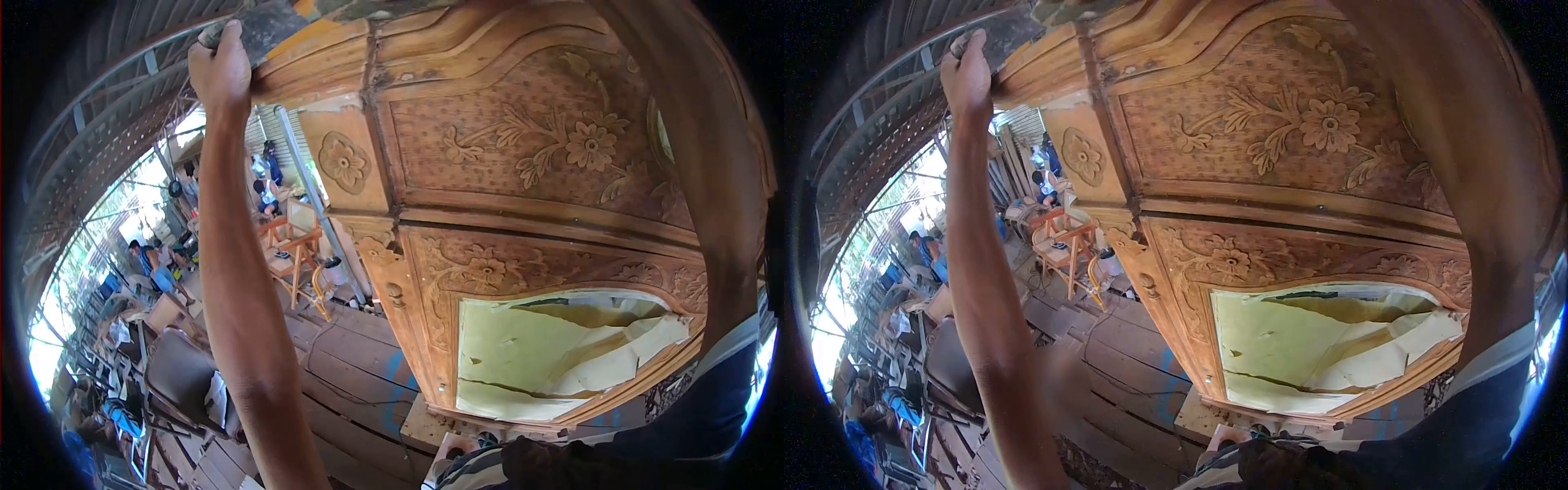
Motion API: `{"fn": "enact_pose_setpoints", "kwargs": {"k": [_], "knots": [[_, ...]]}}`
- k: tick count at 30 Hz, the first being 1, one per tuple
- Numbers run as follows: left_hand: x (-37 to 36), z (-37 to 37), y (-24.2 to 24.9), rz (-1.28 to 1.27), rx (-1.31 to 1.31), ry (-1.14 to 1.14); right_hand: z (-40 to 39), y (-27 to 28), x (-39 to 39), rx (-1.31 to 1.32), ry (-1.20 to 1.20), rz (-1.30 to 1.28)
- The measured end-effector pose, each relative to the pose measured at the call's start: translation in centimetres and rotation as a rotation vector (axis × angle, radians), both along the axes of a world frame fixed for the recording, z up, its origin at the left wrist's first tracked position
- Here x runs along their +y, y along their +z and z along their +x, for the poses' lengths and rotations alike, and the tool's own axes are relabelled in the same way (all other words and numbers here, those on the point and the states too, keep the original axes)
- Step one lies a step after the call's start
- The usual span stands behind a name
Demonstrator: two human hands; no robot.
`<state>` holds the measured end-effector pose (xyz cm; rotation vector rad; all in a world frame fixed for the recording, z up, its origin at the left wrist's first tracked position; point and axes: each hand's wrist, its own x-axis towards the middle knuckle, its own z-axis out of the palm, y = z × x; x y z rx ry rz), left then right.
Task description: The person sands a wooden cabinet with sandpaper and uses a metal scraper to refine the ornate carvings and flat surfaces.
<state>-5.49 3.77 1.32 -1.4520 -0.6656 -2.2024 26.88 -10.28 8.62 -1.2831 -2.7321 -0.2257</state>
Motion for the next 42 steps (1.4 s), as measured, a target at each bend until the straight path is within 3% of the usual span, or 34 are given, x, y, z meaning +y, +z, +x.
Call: {"fn": "enact_pose_setpoints", "kwargs": {"k": [2, 6, 14, 17, 20, 29, 36, 38, 39, 42], "knots": [[-0.2, -0.3, -0.1, -0.110, 0.031, 0.046, -0.5, 0.6, 1.0, -0.037, -0.032, -0.156], [0.1, -0.4, 0.2, -0.115, -0.048, 0.139, -2.2, 0.3, 3.3, -0.026, 0.137, -0.016], [-0.4, 0.1, -0.1, -0.115, -0.111, 0.129, -3.7, -0.4, 4.5, -0.012, 0.236, 0.060], [-2.2, 3.5, -0.8, -0.175, -0.170, 0.291, -3.7, -0.1, 4.6, 0.011, 0.254, 0.066], [-0.7, 0.8, 0.1, -0.150, -0.113, 0.136, -4.3, 0.0, 4.8, 0.014, 0.265, 0.075], [1.0, -2.0, 0.8, -0.110, -0.085, 0.314, -4.1, -0.4, 4.4, 0.010, 0.264, 0.089], [-0.8, 0.5, -0.5, -0.139, -0.108, 0.254, -4.4, -0.5, 4.1, 0.014, 0.277, 0.103], [-0.7, 0.1, -0.1, -0.230, -0.051, 0.121, -3.9, -0.3, 3.8, 0.028, 0.280, 0.114], [-0.1, 0.0, 0.1, -0.134, -0.108, 0.254, -3.9, -0.2, 3.7, 0.033, 0.279, 0.118], [-1.8, 2.7, -0.6, -0.193, -0.137, 0.291, -4.1, -0.4, 3.6, 0.029, 0.280, 0.119]]}}
